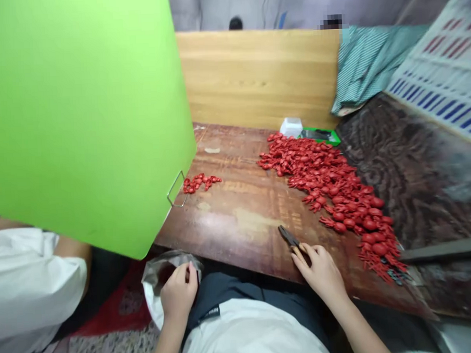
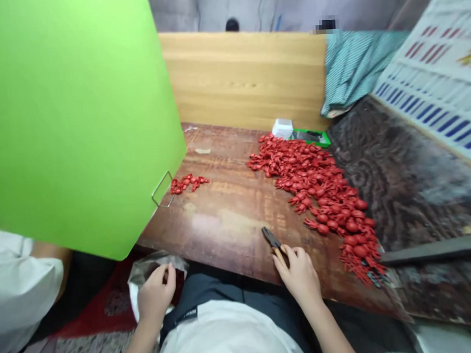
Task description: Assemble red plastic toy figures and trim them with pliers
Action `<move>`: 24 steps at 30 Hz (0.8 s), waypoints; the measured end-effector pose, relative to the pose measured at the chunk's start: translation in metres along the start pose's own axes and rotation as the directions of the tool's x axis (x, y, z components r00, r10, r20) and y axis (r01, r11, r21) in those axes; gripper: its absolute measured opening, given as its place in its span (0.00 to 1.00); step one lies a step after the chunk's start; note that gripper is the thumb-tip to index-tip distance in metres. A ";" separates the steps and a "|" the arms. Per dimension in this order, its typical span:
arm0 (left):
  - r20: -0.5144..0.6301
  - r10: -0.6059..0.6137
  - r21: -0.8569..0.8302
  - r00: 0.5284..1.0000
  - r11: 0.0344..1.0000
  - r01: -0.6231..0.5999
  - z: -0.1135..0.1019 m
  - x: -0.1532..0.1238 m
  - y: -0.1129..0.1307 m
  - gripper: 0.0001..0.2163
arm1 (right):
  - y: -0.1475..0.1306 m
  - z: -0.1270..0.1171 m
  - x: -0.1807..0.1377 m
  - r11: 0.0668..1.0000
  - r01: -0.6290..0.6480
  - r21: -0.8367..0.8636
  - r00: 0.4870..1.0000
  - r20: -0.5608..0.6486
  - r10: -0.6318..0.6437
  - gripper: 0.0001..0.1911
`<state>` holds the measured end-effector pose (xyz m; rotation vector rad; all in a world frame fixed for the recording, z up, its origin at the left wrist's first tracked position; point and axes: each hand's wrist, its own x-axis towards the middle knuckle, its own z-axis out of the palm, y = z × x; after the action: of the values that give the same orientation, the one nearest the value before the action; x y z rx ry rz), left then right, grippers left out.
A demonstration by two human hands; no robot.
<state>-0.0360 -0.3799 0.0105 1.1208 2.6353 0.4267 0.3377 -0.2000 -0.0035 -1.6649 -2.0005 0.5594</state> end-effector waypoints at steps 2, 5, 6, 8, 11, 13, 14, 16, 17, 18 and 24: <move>-0.112 0.090 0.004 0.990 0.996 -0.090 -0.017 0.043 0.031 0.15 | 0.012 0.006 0.008 0.998 0.036 -0.045 0.998 -0.056 -0.038 0.28; -0.192 0.194 -0.012 0.962 0.980 -0.200 -0.033 0.134 0.090 0.16 | 0.017 0.018 0.020 0.991 0.080 -0.110 0.985 -0.147 -0.095 0.25; -0.197 0.209 -0.018 0.958 0.976 -0.217 -0.036 0.163 0.110 0.18 | 0.016 0.022 0.023 0.987 0.094 -0.132 0.978 -0.174 -0.116 0.23; -0.181 0.217 -0.034 0.959 0.973 -0.227 -0.039 0.208 0.143 0.19 | 0.014 0.028 0.031 0.977 0.124 -0.171 0.962 -0.221 -0.161 0.20; -0.124 0.232 -0.084 0.965 0.966 -0.243 -0.041 0.237 0.171 0.18 | 0.011 0.030 0.048 0.962 0.161 -0.219 0.935 -0.280 -0.220 0.16; -0.093 0.261 -0.146 0.961 0.951 -0.273 -0.043 0.240 0.176 0.17 | 0.012 0.028 0.064 0.956 0.168 -0.240 0.914 -0.326 -0.242 0.13; -0.085 0.277 -0.186 0.957 0.939 -0.288 -0.044 0.241 0.175 0.16 | 0.013 0.026 0.072 0.955 0.165 -0.246 0.903 -0.351 -0.247 0.13; -0.065 0.321 -0.290 0.945 0.900 -0.326 -0.044 0.243 0.174 0.10 | 0.016 0.021 0.089 0.957 0.150 -0.247 0.882 -0.405 -0.242 0.12; -0.053 0.347 -0.356 0.936 0.870 -0.342 -0.043 0.244 0.174 0.06 | 0.016 0.019 0.098 0.960 0.143 -0.239 0.872 -0.429 -0.237 0.11; -0.034 0.368 -0.427 0.929 0.835 -0.346 -0.041 0.245 0.177 0.06 | 0.015 0.018 0.106 0.964 0.142 -0.226 0.863 -0.449 -0.233 0.11; 0.112 0.454 -0.836 0.884 0.524 -0.163 -0.004 0.256 0.243 0.32 | -0.031 0.031 0.209 0.964 0.244 -0.102 0.849 -0.458 -0.263 0.12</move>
<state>-0.0500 -0.0330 0.0738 1.1642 1.5700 1.2554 0.2637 -0.0006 0.0108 -1.3576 -1.8271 0.0101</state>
